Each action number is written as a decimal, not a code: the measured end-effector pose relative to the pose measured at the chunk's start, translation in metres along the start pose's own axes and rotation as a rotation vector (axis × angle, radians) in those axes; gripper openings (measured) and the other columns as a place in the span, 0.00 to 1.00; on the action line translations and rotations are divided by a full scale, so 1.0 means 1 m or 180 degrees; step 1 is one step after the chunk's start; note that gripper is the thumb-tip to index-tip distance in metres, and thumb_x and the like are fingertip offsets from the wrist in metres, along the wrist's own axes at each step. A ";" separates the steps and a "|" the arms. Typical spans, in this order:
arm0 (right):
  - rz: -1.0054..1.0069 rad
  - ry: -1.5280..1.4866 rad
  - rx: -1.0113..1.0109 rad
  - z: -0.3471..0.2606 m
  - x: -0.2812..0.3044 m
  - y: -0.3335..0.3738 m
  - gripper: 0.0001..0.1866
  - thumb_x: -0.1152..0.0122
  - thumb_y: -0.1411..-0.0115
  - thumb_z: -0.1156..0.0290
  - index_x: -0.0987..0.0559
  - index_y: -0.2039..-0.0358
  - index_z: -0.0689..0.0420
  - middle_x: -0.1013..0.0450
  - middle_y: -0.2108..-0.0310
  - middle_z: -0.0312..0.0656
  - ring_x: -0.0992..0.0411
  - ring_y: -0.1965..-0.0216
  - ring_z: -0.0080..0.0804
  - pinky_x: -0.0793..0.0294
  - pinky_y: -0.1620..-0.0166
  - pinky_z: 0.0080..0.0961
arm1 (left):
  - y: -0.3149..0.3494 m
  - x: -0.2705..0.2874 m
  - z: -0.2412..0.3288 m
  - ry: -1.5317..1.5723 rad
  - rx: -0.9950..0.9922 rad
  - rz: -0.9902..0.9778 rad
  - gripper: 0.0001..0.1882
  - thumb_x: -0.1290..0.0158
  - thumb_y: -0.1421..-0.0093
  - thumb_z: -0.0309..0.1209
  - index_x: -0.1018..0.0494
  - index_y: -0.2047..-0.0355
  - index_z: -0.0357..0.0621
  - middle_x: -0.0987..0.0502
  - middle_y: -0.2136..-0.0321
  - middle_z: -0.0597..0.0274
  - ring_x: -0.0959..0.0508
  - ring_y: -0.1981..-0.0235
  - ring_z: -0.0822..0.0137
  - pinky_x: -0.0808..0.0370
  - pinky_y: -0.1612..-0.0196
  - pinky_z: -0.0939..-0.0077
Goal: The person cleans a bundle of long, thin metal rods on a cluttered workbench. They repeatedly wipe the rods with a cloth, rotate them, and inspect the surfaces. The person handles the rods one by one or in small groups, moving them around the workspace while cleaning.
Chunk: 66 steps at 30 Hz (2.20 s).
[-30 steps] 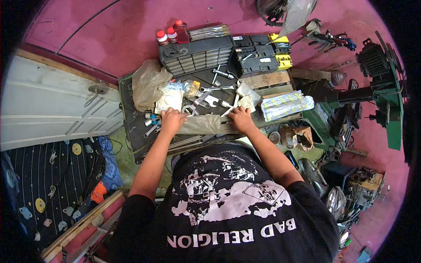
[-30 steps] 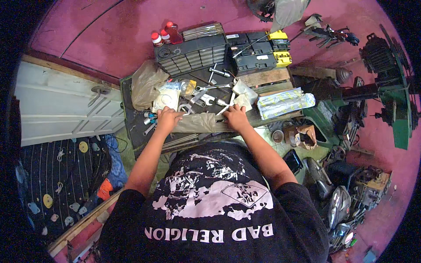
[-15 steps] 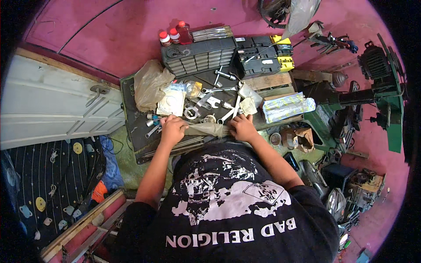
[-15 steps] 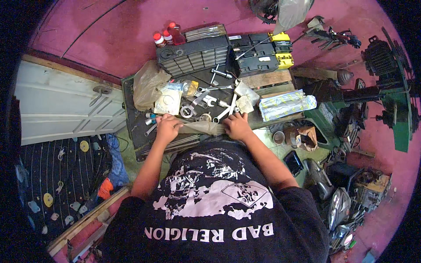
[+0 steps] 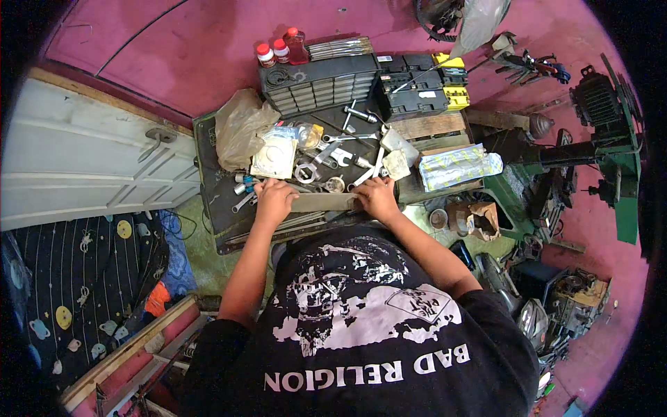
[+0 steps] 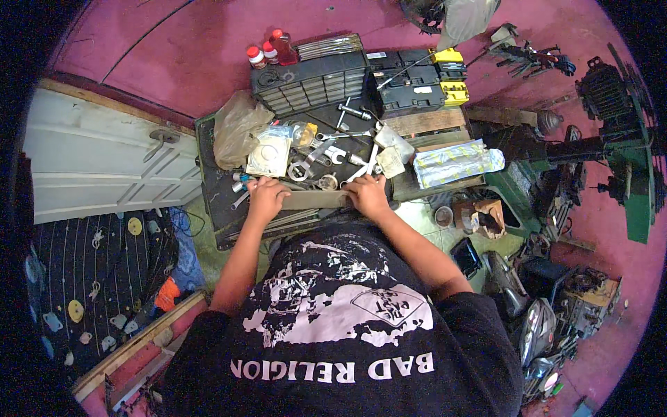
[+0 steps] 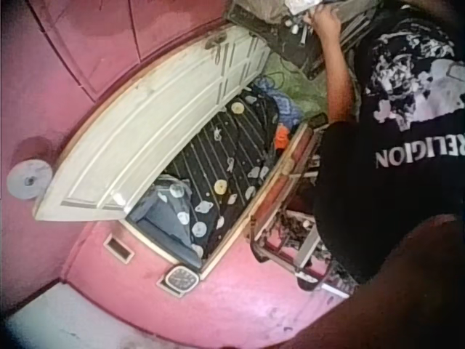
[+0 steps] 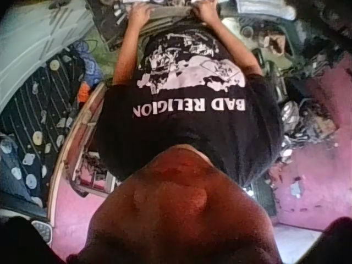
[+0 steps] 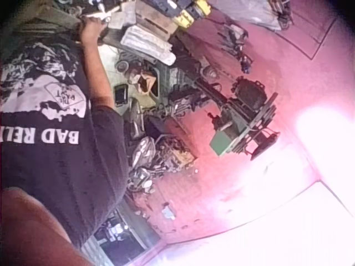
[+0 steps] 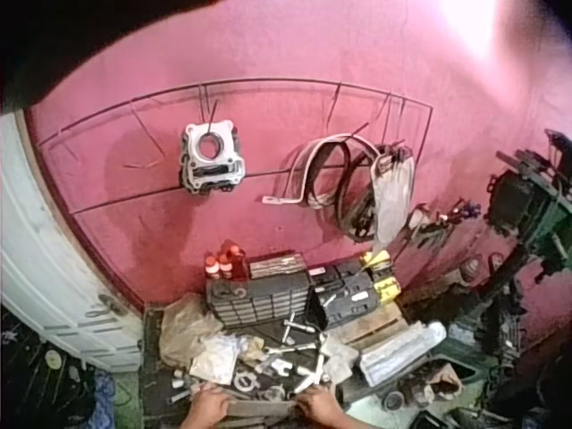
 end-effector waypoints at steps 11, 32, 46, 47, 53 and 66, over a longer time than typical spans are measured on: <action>-0.0272 0.0439 -0.0987 0.055 0.023 0.067 0.32 0.38 0.51 0.70 0.29 0.42 0.43 0.28 0.47 0.36 0.34 0.46 0.43 0.40 0.50 0.51 | 0.070 -0.003 -0.061 0.0054 0.0974 0.0536 0.24 0.43 0.46 0.28 0.27 0.47 0.51 0.26 0.48 0.60 0.31 0.47 0.53 0.37 0.45 0.52; 0.0021 0.0023 -0.2258 0.056 -0.010 0.108 0.43 0.37 0.49 0.65 0.42 0.32 0.42 0.30 0.41 0.38 0.45 0.33 0.45 0.58 0.39 0.68 | 0.070 -0.032 -0.060 -0.0038 0.0706 -0.0190 0.31 0.36 0.49 0.35 0.31 0.44 0.46 0.27 0.46 0.61 0.32 0.46 0.53 0.37 0.44 0.54; 0.0166 -0.0319 -0.2800 0.028 -0.053 0.118 0.53 0.36 0.54 0.70 0.51 0.29 0.38 0.39 0.34 0.41 0.63 0.27 0.49 0.64 0.37 0.69 | 0.095 -0.089 -0.081 0.1930 0.1595 -0.0021 0.36 0.44 0.42 0.30 0.43 0.34 0.38 0.24 0.52 0.37 0.25 0.50 0.43 0.32 0.45 0.60; 0.0110 -0.0355 -0.2829 0.024 -0.051 0.117 0.53 0.36 0.54 0.71 0.51 0.29 0.37 0.40 0.33 0.42 0.63 0.27 0.49 0.64 0.37 0.69 | 0.095 -0.090 -0.080 0.1957 0.1613 -0.0076 0.36 0.44 0.42 0.29 0.42 0.34 0.38 0.24 0.52 0.37 0.25 0.50 0.43 0.32 0.45 0.60; 0.0071 -0.0473 -0.2829 0.021 -0.049 0.117 0.54 0.36 0.53 0.72 0.53 0.28 0.37 0.42 0.32 0.43 0.65 0.27 0.49 0.64 0.37 0.69 | 0.095 -0.099 -0.087 0.2329 0.1292 -0.0146 0.37 0.46 0.41 0.27 0.46 0.33 0.38 0.25 0.50 0.38 0.25 0.47 0.48 0.33 0.44 0.65; -0.0222 -0.0690 -0.2786 0.035 -0.050 0.121 0.55 0.35 0.52 0.71 0.56 0.28 0.34 0.42 0.32 0.45 0.59 0.28 0.55 0.62 0.36 0.67 | 0.087 -0.082 -0.069 0.2325 0.1328 -0.0099 0.39 0.45 0.41 0.25 0.49 0.32 0.37 0.26 0.47 0.41 0.26 0.46 0.47 0.32 0.43 0.64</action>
Point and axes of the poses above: each hand's wrist, its own y-axis away from the middle knuckle, its own x-axis out of the back of the hand, z = x × y, the point moved 5 cm from there along -y, towards the middle knuckle
